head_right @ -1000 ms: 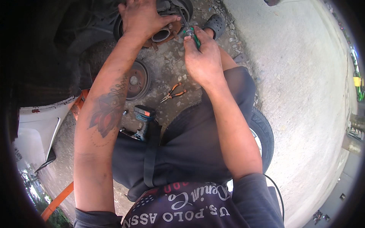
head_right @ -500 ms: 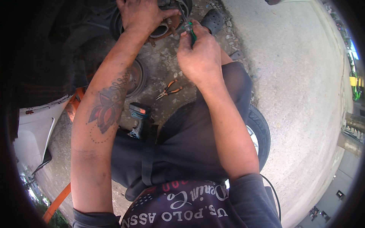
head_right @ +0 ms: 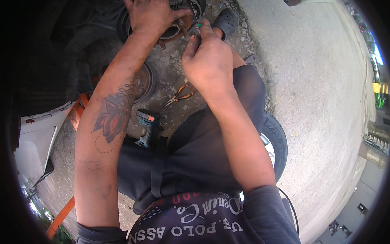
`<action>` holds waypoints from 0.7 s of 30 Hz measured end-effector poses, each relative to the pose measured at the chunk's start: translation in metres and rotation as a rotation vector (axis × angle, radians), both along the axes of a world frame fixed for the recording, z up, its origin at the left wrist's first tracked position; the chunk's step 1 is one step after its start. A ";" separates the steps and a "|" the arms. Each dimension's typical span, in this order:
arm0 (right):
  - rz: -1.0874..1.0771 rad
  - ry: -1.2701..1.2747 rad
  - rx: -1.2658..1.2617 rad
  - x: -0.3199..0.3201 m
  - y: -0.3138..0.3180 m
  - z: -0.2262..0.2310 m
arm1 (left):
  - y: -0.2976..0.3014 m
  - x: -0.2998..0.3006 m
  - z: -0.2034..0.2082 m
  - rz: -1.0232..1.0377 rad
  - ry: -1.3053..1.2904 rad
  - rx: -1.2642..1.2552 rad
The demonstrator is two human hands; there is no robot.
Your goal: The person removes brake shoes from a drum brake assembly using a screwdriver and pliers, then cleans and adjusts the components while sitting on the ground next to a lifted car.
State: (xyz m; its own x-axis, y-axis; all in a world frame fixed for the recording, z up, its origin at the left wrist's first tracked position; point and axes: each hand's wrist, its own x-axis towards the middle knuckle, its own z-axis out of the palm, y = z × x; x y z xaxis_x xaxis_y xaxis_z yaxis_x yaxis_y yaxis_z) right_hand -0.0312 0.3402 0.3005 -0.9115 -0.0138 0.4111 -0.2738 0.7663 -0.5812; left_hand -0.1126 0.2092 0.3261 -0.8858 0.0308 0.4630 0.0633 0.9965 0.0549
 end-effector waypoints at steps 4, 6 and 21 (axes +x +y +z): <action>0.002 -0.094 0.115 0.001 0.002 0.000 | -0.001 -0.001 -0.001 -0.001 -0.004 0.022; -0.009 -0.088 0.180 0.000 0.004 -0.001 | -0.001 -0.002 -0.002 -0.004 0.005 0.024; -0.029 0.067 0.149 -0.011 -0.006 0.000 | -0.001 -0.005 -0.007 -0.006 0.019 0.036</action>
State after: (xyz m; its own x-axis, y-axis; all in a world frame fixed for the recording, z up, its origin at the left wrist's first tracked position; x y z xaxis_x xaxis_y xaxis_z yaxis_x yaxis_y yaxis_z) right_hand -0.0426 0.3339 0.3007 -0.8829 -0.0533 0.4665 -0.2848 0.8507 -0.4417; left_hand -0.1178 0.2082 0.3190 -0.8768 0.0197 0.4804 0.0711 0.9935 0.0890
